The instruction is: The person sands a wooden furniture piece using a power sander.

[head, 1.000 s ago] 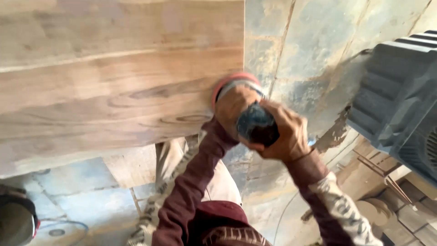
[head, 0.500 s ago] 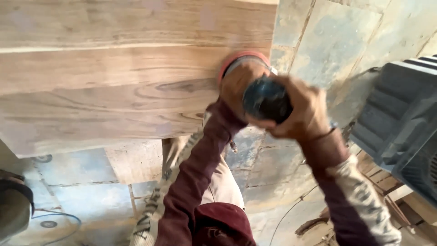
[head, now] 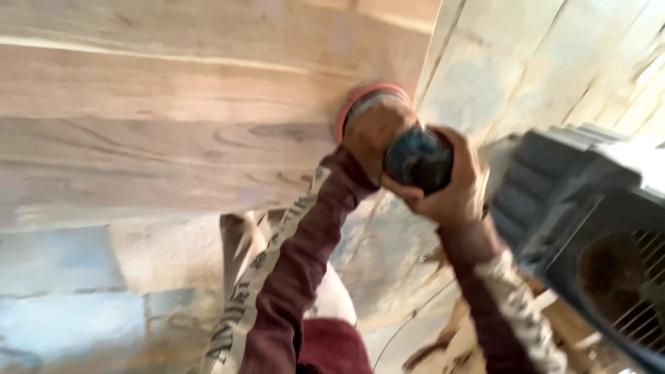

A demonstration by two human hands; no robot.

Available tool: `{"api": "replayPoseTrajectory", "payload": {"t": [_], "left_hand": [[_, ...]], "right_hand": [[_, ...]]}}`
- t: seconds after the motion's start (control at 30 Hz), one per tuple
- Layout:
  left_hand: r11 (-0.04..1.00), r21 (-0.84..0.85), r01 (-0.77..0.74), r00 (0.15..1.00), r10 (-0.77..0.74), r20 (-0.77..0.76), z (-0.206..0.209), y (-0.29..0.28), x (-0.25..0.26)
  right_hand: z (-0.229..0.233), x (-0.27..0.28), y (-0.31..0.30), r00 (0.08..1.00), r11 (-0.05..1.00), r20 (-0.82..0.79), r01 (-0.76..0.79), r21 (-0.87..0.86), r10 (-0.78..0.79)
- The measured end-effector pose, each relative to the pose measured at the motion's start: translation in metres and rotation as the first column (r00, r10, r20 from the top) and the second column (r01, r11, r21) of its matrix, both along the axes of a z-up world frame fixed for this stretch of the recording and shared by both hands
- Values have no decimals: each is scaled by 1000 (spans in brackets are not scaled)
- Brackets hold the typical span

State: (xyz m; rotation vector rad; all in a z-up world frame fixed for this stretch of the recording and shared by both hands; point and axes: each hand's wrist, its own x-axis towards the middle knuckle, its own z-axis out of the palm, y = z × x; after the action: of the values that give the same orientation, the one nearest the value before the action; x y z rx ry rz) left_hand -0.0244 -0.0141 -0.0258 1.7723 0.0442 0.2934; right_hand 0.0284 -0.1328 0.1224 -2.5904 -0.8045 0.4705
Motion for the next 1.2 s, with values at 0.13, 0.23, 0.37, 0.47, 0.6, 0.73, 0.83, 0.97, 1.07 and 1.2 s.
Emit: {"api": "replayPoseTrajectory", "payload": {"t": [0.13, 0.23, 0.37, 0.47, 0.6, 0.73, 0.83, 0.97, 1.07, 1.2], "left_hand": [[992, -124, -25, 979, 49, 196, 14, 9, 11], [991, -135, -8, 974, 39, 223, 17, -1, 9], [996, -93, -5, 974, 26, 224, 20, -16, 3], [997, -67, -25, 973, 40, 228, 16, -21, 1], [999, -47, -15, 979, 24, 204, 16, -17, -3], [1000, -2, 14, 980, -14, 199, 19, -11, -5], [999, 27, 19, 981, -24, 190, 17, -5, -4], [998, 35, 50, 979, -56, 198, 14, -1, -13], [999, 33, 22, 983, -28, 183, 18, -3, -15], [999, 30, -15, 980, 9, 196, 11, -7, -23]], "right_hand": [[2, -35, 2, 962, 976, 229, 179, -122, -147], [10, -46, 14, 906, 963, 415, 179, -204, -80], [12, -38, -46, 941, 940, -89, 311, -140, -325], [-15, -10, -104, 863, 891, -460, -27, -453, -208], [-13, 16, -87, 822, 963, -569, -130, -237, -29], [-16, 0, -96, 668, 984, -731, 9, -178, -138], [-19, -15, -96, 737, 984, -658, 55, -171, -155], [-23, -32, -98, 777, 975, -596, 98, -200, -200], [-14, -42, -91, 928, 971, -320, 131, -198, -190], [19, -41, -18, 977, 979, -67, 204, 12, -203]]}}
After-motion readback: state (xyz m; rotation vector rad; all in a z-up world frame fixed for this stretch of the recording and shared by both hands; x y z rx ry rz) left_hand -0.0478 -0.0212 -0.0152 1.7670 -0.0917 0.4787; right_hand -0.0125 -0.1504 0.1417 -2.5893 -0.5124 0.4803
